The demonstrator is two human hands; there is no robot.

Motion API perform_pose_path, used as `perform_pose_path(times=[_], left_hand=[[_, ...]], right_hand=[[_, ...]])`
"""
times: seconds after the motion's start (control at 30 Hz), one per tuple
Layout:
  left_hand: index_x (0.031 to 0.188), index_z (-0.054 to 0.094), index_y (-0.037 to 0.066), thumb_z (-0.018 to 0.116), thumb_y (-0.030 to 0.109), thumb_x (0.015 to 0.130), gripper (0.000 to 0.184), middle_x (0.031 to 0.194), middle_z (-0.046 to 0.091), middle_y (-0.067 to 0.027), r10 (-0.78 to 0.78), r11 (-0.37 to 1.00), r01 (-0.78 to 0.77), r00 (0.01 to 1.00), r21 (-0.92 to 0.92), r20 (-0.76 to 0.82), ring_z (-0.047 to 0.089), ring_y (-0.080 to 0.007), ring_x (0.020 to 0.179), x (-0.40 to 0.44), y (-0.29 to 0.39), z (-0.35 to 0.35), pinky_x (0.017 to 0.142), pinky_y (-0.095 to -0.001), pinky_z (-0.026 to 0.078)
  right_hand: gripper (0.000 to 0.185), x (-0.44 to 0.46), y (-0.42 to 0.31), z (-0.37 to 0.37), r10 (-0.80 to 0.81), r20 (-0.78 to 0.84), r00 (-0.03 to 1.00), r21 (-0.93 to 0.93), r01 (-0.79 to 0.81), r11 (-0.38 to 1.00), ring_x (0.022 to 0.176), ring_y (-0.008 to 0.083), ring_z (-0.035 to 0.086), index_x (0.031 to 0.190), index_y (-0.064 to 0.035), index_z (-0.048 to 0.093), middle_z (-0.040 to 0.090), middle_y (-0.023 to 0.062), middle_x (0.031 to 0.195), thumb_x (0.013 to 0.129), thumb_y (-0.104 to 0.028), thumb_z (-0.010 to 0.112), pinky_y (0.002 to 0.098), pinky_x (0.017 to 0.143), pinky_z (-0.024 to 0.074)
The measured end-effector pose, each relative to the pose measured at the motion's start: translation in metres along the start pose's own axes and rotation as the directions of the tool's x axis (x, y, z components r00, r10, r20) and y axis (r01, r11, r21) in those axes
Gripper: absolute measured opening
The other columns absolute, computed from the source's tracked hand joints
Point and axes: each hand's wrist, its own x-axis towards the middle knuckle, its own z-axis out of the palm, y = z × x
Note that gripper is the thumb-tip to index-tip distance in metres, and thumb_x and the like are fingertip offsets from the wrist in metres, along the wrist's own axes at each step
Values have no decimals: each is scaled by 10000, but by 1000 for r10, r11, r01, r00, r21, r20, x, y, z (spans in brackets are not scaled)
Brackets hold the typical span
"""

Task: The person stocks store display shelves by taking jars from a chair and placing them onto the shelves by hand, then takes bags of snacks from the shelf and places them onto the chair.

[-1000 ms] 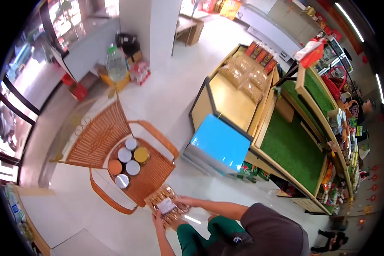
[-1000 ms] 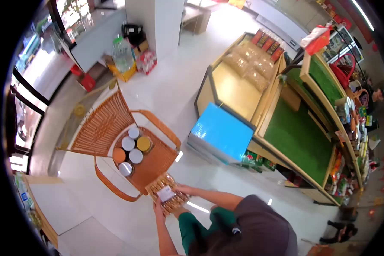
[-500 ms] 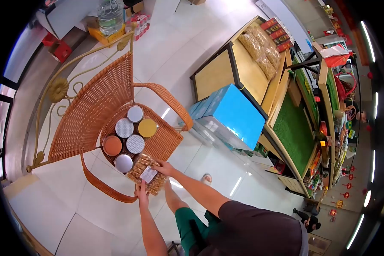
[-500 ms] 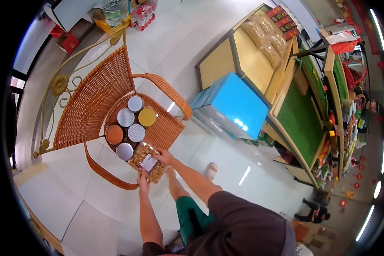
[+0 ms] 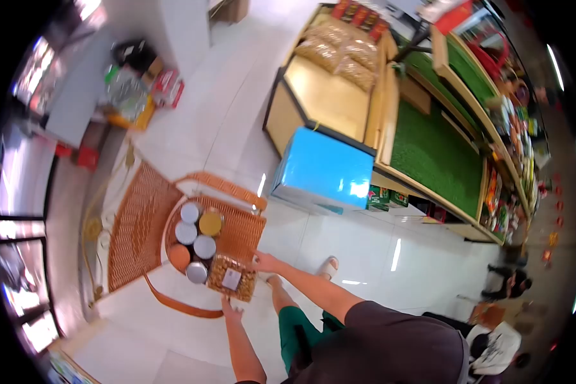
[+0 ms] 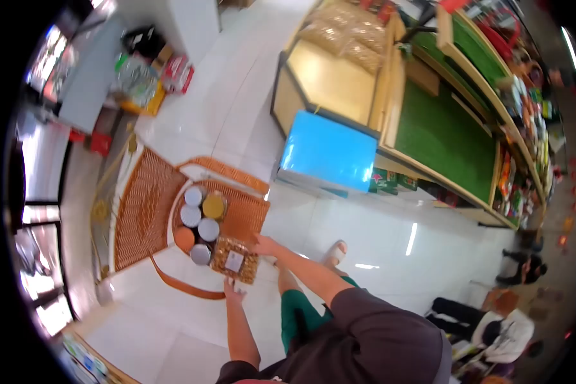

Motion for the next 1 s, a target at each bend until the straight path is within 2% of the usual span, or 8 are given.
perform_pose_path(times=[0.17, 0.2, 0.23, 0.4, 0.53, 0.6, 0.8, 1.0], left_hand=[[1389, 234, 281, 439, 578, 785, 704, 1431, 269, -79, 73, 981, -67, 997, 183, -24, 229, -405, 1256, -17, 7, -1, 969, -620, 216], [1446, 113, 213, 435, 638, 783, 851, 1478, 275, -62, -3, 979, 0, 1000, 206, 16, 21, -401, 1379, -10, 20, 20, 1055, -618, 22], [1462, 116, 169, 427, 682, 770, 915, 1505, 212, -77, 9, 965, -25, 998, 263, 65, 39, -316, 1403, -33, 13, 36, 1077, -567, -25], [1359, 379, 42, 528, 507, 804, 740, 1389, 385, -177, 74, 725, -173, 982, 667, 175, 359, -310, 1282, -101, -36, 135, 1031, -492, 280], [1315, 436, 23, 567, 389, 793, 651, 1286, 499, -190, 333, -177, -530, 760, 829, 558, 463, -317, 1186, -89, -89, 222, 938, -444, 397], [1310, 431, -17, 566, 331, 811, 623, 1287, 492, -223, 149, -311, -544, 782, 779, 605, 467, -324, 1193, -110, -121, 283, 962, -420, 385], [1295, 474, 11, 562, 369, 820, 602, 1286, 497, -233, -221, -444, -797, 540, 409, 812, 458, -328, 1221, -189, -237, 443, 1006, -371, 359], [1288, 481, 22, 567, 394, 809, 612, 1266, 516, -223, -344, -556, -789, 507, 264, 791, 484, -324, 1198, -226, -304, 522, 998, -352, 371]], right_hand=[[885, -57, 76, -52, -63, -154, 986, 119, 82, 990, 1029, 331, 593, 1402, -56, 296, 584, 206, 1162, 705, -424, 699, 371, 885, 470], [887, -69, 92, -77, -89, -329, 940, 145, 144, 979, 1055, 336, 581, 1398, -55, 305, 568, 204, 1191, 701, -429, 707, 370, 895, 466], [883, -95, 102, -95, -29, -414, 910, 176, 111, 978, 1068, 335, 574, 1392, -59, 318, 554, 209, 1209, 698, -437, 713, 370, 899, 462], [807, -234, 170, -164, 248, -592, 767, 519, 128, 845, 1048, 293, 582, 1349, -68, 397, 597, 216, 1129, 708, -436, 719, 353, 887, 459], [697, -344, 271, -165, 463, -634, 619, 691, 185, 699, 986, 271, 600, 1281, -61, 485, 632, 185, 1059, 709, -381, 721, 339, 853, 475], [647, -399, 333, -147, 562, -660, 498, 709, 166, 686, 965, 258, 603, 1230, -45, 527, 641, 179, 1040, 702, -363, 722, 334, 834, 481], [342, -523, 495, -16, 958, -276, -74, 833, 479, 276, 688, 188, 610, 969, 11, 605, 626, 118, 777, 753, -253, 634, 334, 562, 486], [465, -554, 518, 104, 998, 64, -17, 660, 751, -29, 588, 233, 576, 1081, -37, 494, 621, 155, 836, 773, -378, 559, 312, 439, 385]])
